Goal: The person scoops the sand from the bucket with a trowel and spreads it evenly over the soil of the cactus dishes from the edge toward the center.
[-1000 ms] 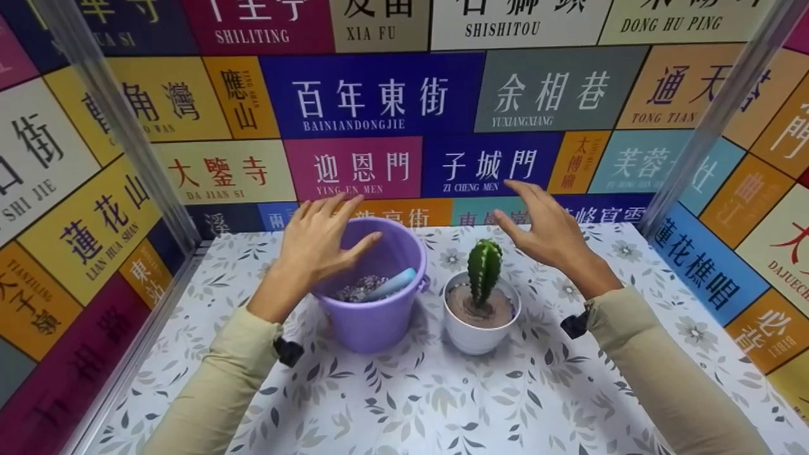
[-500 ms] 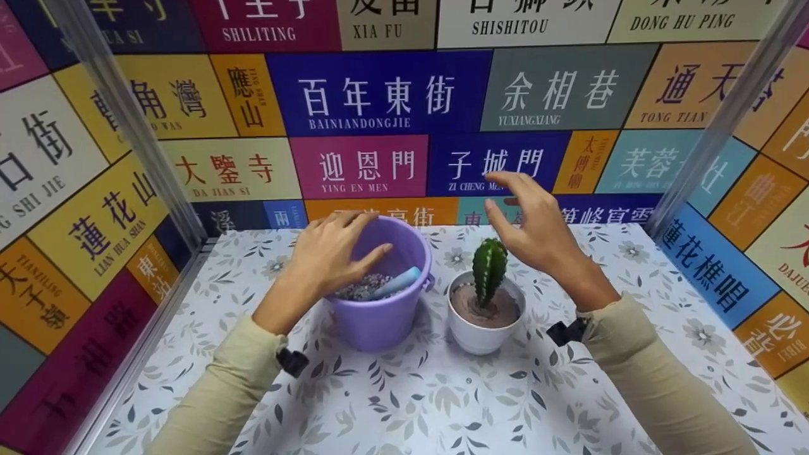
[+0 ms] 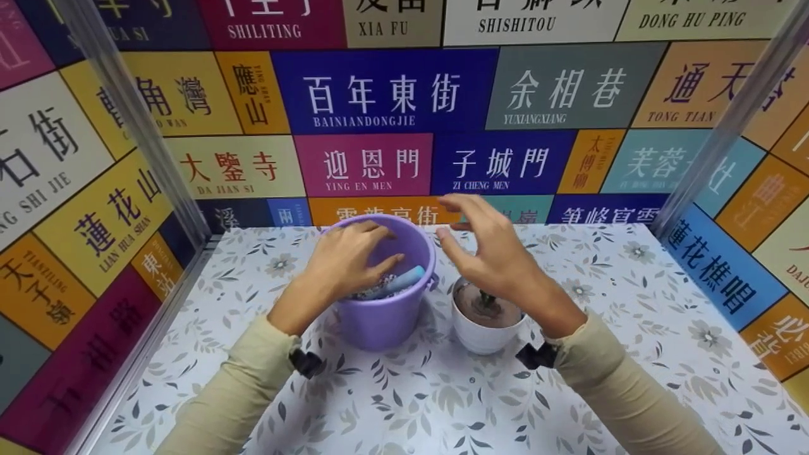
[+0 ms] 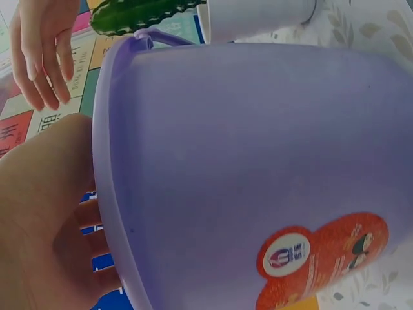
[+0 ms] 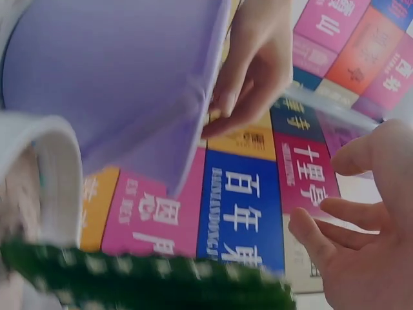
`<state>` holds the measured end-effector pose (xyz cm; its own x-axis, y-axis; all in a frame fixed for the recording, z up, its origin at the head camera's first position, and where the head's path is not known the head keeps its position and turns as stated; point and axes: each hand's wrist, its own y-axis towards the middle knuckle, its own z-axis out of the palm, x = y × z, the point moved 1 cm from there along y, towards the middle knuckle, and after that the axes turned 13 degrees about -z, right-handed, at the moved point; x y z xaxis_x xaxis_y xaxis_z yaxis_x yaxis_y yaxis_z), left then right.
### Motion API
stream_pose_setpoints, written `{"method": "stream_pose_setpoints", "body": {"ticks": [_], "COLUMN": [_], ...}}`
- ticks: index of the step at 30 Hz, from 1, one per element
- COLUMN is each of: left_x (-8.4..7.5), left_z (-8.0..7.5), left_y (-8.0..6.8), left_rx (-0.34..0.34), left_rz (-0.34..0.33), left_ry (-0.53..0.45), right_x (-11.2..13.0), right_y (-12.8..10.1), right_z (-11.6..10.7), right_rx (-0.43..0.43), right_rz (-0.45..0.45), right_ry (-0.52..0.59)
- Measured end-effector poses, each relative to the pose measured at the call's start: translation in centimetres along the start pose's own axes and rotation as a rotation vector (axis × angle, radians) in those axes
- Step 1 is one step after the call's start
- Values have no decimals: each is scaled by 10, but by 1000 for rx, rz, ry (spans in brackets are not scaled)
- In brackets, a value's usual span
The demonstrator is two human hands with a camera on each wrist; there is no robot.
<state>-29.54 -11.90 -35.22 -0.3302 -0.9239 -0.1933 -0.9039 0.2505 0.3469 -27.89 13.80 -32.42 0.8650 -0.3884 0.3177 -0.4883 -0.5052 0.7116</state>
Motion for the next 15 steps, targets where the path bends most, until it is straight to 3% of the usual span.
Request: {"method": "stream_pose_setpoints", "body": {"ticks": [8, 15], "left_x": [-8, -12], "left_z": [7, 14], "left_y": [3, 4], "left_rx": [71, 165], "left_rz": [50, 47], "left_ry": [-53, -100], "right_x": [10, 4], "right_y": [-15, -29], "right_z": [33, 57], "right_rx": [118, 95], "right_rz": [172, 244], "right_ry": [101, 121]}}
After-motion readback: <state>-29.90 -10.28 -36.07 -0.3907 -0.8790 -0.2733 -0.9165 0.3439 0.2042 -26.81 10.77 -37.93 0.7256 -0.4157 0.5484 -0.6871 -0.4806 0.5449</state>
